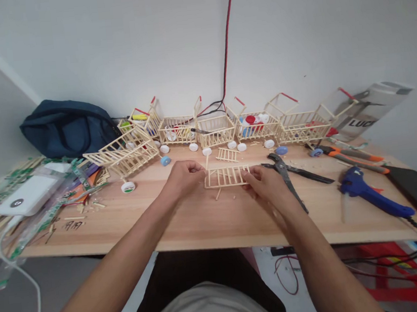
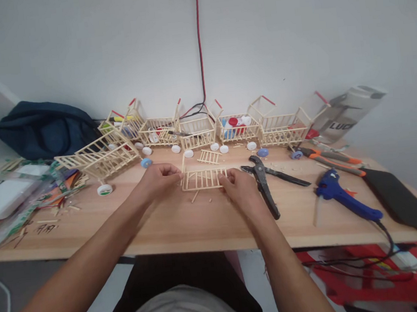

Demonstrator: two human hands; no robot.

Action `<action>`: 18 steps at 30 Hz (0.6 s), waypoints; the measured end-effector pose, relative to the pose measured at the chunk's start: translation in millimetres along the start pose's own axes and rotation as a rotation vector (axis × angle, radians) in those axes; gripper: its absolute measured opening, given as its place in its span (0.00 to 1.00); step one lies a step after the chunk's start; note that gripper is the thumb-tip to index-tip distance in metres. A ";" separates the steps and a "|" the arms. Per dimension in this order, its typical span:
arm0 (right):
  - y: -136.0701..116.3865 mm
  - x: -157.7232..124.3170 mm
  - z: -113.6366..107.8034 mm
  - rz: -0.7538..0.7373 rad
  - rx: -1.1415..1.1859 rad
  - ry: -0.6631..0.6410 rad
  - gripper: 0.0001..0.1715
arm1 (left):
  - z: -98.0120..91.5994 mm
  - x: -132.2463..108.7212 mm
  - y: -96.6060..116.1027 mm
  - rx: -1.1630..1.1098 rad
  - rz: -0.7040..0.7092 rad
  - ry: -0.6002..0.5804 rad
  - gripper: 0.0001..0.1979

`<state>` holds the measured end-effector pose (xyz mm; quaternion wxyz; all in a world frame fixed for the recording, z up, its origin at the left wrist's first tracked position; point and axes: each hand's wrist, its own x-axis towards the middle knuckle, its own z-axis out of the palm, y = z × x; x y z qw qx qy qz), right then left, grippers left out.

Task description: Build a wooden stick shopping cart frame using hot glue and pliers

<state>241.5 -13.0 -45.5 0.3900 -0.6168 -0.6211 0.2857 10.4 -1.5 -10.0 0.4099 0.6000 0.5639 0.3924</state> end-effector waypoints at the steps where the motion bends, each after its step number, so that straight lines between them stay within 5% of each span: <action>1: -2.3 0.0 -2.8 0.007 -0.100 -0.012 0.16 | 0.4 -0.2 0.5 0.009 -0.002 -0.011 0.06; 9: -25.5 1.1 -27.7 -0.035 -0.554 0.032 0.13 | -1.1 -0.2 9.1 0.056 -0.007 -0.109 0.08; 11: -36.3 9.3 -27.8 -0.144 -0.432 0.039 0.12 | -1.6 2.1 13.1 0.084 0.021 -0.148 0.07; 13: -48.9 20.0 -21.8 -0.217 -0.193 -0.092 0.12 | -0.5 5.0 17.1 0.116 0.052 -0.168 0.07; 18: -67.6 45.3 4.3 -0.063 0.197 -0.415 0.10 | 5.5 10.6 18.8 0.140 0.049 -0.157 0.07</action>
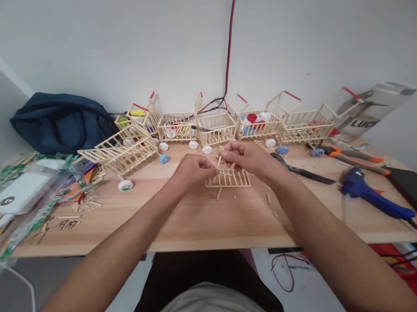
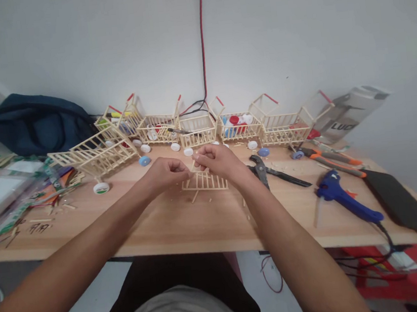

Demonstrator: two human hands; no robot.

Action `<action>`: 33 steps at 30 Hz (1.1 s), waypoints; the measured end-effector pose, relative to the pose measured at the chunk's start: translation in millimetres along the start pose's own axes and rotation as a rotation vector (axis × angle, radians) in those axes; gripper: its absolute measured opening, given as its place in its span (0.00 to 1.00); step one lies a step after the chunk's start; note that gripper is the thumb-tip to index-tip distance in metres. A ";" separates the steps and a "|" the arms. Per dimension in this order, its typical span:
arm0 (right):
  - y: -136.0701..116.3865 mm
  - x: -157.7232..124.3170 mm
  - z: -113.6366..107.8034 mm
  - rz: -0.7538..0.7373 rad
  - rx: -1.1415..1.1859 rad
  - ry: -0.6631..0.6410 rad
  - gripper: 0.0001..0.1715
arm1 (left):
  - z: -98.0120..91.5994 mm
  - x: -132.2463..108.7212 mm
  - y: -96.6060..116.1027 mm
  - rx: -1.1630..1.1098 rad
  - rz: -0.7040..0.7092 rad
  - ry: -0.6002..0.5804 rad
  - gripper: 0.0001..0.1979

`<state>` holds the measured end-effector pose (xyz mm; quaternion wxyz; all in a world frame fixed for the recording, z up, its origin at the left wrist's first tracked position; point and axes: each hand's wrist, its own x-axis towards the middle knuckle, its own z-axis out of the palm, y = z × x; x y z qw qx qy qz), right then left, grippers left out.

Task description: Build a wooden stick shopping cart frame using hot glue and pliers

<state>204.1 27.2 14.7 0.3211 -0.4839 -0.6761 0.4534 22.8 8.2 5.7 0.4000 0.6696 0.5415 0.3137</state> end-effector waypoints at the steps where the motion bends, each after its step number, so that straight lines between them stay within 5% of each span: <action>1: 1.1 5.3 1.5 0.013 0.025 -0.021 0.11 | 0.5 0.9 -2.0 0.006 -0.004 -0.004 0.08; 12: 16.4 32.2 -4.2 0.225 -0.110 -0.150 0.14 | -3.4 -3.0 -28.8 0.143 0.127 0.038 0.05; 33: 23.9 41.4 3.7 0.157 -0.358 -0.191 0.18 | 6.0 -14.0 -27.9 0.448 0.323 -0.079 0.07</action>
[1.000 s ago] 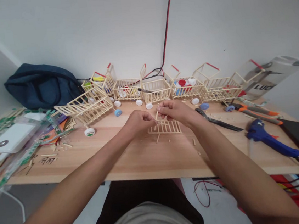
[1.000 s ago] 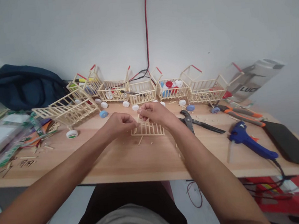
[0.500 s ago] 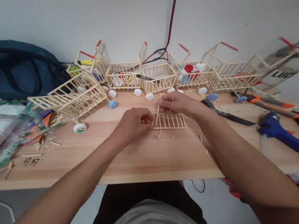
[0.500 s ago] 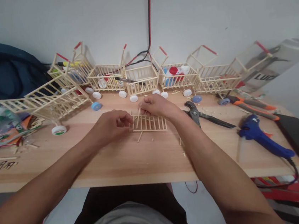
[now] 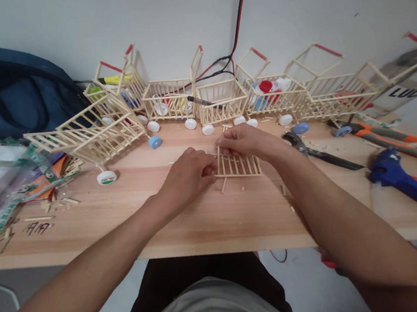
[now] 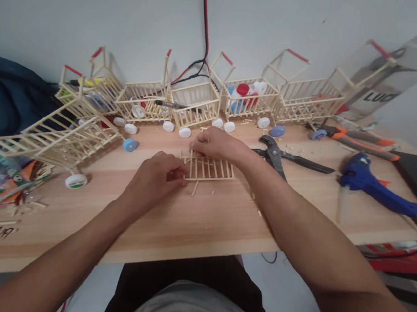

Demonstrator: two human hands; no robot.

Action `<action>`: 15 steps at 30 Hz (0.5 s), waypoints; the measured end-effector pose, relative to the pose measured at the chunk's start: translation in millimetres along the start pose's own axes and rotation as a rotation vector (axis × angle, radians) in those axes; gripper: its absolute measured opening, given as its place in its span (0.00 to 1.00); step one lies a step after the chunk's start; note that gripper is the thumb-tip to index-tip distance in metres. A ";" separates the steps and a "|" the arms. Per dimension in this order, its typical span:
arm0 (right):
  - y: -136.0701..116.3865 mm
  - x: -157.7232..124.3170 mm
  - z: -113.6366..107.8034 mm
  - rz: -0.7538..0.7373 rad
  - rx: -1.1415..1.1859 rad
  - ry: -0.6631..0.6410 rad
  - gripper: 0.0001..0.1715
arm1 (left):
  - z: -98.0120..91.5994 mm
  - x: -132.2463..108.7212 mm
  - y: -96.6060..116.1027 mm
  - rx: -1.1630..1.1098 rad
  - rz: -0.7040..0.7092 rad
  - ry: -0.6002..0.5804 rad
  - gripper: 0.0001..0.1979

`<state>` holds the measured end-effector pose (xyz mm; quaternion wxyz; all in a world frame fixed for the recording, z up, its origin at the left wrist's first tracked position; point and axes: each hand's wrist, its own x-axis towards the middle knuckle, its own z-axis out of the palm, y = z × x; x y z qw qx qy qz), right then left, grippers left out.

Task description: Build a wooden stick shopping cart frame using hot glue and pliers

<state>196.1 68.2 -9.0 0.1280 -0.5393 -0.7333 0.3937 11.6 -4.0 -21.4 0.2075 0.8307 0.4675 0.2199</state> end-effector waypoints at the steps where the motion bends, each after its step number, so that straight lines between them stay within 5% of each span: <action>1: 0.5 0.7 0.1 0.013 0.001 0.004 0.19 | 0.1 -0.2 -0.2 0.002 0.007 0.004 0.07; 15: 8.6 6.8 3.2 -0.012 -0.038 0.032 0.20 | 1.9 -0.3 4.1 0.090 0.033 0.023 0.05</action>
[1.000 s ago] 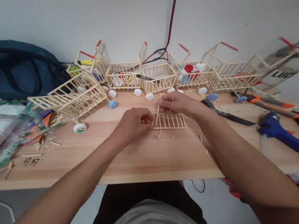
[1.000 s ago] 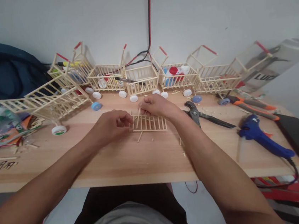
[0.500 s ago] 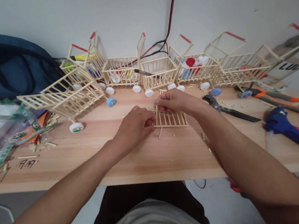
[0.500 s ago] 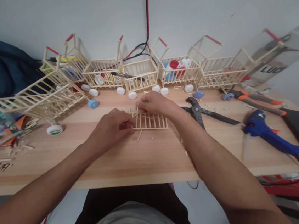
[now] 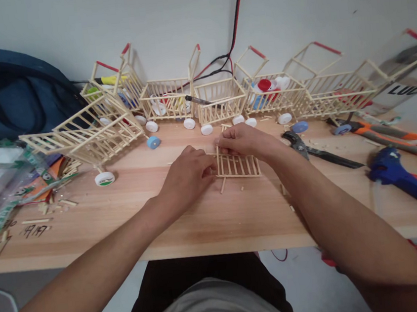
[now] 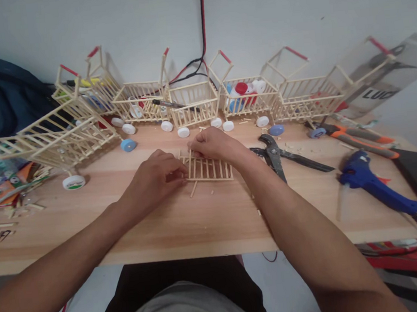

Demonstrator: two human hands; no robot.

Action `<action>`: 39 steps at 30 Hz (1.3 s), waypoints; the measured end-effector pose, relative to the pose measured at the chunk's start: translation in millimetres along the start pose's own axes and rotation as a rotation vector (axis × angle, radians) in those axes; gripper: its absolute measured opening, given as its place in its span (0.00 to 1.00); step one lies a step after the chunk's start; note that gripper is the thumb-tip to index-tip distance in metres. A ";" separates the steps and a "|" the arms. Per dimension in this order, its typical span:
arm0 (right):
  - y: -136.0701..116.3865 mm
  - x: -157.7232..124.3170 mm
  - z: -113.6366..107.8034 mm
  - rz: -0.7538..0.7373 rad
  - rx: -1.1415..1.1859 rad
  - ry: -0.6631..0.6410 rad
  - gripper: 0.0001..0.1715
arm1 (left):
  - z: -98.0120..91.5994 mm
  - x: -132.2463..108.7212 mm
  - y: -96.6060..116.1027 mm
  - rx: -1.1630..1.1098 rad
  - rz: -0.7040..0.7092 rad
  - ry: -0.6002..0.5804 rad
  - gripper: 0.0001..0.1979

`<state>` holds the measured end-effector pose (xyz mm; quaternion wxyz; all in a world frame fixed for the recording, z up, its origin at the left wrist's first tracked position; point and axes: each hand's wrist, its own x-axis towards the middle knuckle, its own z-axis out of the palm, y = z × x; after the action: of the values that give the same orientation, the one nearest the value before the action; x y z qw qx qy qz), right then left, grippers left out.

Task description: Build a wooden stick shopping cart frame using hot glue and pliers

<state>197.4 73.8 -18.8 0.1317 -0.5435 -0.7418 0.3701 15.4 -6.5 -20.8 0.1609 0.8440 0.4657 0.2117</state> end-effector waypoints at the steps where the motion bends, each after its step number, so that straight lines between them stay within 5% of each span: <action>1: -0.9 -0.3 0.0 -0.001 -0.006 0.002 0.21 | 0.0 0.2 0.7 0.012 0.008 0.004 0.06; 21: -5.5 -1.4 0.6 0.050 0.057 -0.007 0.19 | 3.1 -1.9 3.5 0.120 0.109 0.017 0.07; 32: -2.3 -2.0 -2.0 0.031 0.151 -0.010 0.19 | 0.8 -1.8 4.4 0.069 0.003 0.035 0.03; 39: -6.4 -11.9 -12.4 0.047 0.279 0.079 0.15 | -5.8 2.3 -9.4 -0.039 -0.261 0.190 0.09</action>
<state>204.8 67.2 -3.4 0.2264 -0.5513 -0.6645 0.4508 6.8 0.7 -19.8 0.1588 0.7494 0.5801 0.2770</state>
